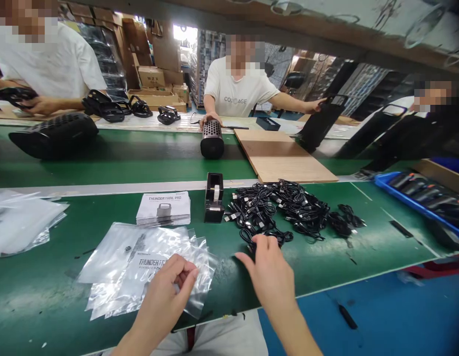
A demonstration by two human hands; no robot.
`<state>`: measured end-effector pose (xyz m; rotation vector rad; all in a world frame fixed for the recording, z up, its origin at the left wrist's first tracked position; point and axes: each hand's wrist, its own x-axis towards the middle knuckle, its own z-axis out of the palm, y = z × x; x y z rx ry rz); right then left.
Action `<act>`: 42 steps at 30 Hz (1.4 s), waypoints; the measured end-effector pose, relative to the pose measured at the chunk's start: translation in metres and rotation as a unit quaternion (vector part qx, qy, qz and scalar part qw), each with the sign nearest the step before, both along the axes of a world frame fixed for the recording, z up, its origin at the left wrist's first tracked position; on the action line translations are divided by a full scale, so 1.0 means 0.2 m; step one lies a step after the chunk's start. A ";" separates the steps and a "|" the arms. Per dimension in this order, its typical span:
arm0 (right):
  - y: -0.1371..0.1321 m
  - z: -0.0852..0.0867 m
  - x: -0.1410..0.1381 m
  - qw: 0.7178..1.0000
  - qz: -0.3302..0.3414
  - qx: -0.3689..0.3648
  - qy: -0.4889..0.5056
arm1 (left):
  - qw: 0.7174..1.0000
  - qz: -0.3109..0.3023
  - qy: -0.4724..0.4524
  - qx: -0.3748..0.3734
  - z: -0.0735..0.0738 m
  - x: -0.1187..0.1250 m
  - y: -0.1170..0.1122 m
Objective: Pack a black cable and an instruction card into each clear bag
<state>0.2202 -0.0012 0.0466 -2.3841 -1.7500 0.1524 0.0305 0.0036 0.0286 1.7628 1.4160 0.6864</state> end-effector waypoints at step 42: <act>0.31 0.69 -0.32 0.771 0.563 -0.036 0.294 | 0.943 0.088 -0.314 0.064 0.22 -0.29 0.11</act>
